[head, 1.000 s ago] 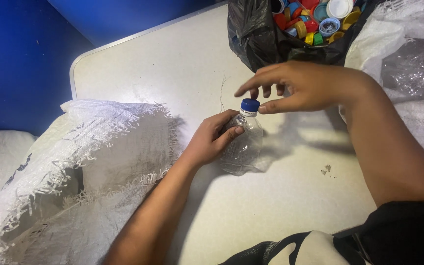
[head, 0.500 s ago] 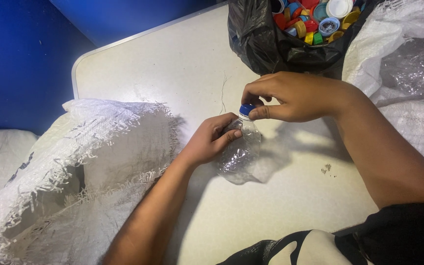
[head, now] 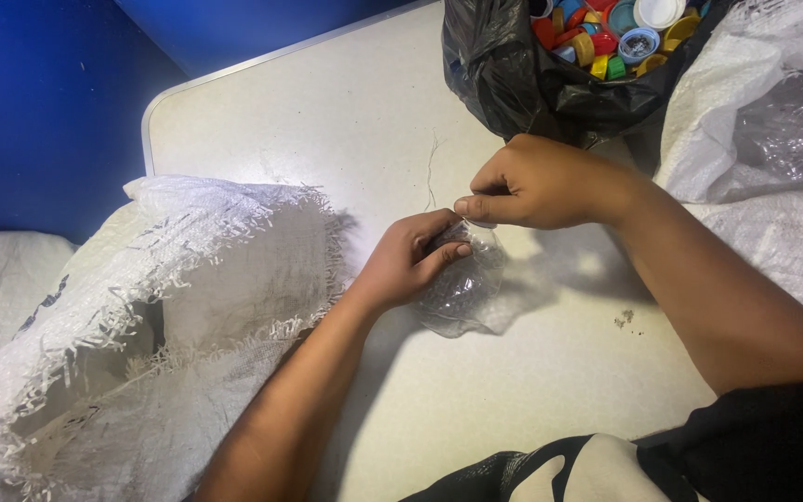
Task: The person retrieves empty plastic bottles from a white sack and places them on a table. They then select colored bottle caps from a black bag and screw them onto the bottles. The capped bottles are placed into a second white sack.
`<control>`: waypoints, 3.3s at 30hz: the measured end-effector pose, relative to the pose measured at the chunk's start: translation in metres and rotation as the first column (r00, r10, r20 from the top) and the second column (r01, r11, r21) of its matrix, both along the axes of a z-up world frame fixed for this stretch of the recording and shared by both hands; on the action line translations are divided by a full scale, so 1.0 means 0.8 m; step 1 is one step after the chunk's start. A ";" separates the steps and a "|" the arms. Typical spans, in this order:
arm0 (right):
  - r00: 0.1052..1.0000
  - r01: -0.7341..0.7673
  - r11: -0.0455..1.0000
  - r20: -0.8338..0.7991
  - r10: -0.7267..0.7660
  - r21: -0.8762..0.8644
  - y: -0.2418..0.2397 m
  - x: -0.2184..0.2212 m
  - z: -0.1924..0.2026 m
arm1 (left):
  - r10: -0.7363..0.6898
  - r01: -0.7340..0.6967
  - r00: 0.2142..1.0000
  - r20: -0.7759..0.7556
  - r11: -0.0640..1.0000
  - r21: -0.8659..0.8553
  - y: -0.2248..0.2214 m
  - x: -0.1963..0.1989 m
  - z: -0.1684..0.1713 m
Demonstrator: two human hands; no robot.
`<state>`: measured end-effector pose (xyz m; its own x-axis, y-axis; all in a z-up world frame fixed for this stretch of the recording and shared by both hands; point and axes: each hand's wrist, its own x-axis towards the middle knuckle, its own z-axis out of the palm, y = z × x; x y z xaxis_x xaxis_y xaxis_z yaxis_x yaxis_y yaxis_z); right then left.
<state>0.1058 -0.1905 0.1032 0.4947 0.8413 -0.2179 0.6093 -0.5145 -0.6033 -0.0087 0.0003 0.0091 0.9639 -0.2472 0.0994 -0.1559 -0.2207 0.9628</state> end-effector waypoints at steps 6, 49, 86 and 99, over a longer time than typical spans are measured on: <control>0.991 0.135 0.991 -0.010 -0.135 -0.006 -0.002 0.008 -0.017 | 0.047 -0.041 0.997 -0.056 0.993 0.107 0.004 0.006 -0.014; 0.912 0.337 0.786 -0.387 -0.135 0.519 0.029 -0.003 -0.095 | 0.304 -0.303 0.951 -0.059 0.873 -0.381 0.019 0.024 -0.029; 0.840 -0.019 0.821 0.454 -0.296 0.570 -0.060 -0.081 -0.035 | 0.198 -0.161 0.960 0.199 0.969 -0.187 0.002 0.000 0.004; 0.462 0.449 0.468 0.251 -0.851 0.761 -0.289 -0.143 -0.049 | -0.364 0.103 0.756 0.543 0.886 0.451 -0.149 -0.040 0.091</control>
<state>-0.0083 -0.4221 0.0640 0.7726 0.0252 0.6344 0.5124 -0.6148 -0.5996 -0.0403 -0.1191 0.0817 0.6395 -0.5985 0.4825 -0.7625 -0.4138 0.4973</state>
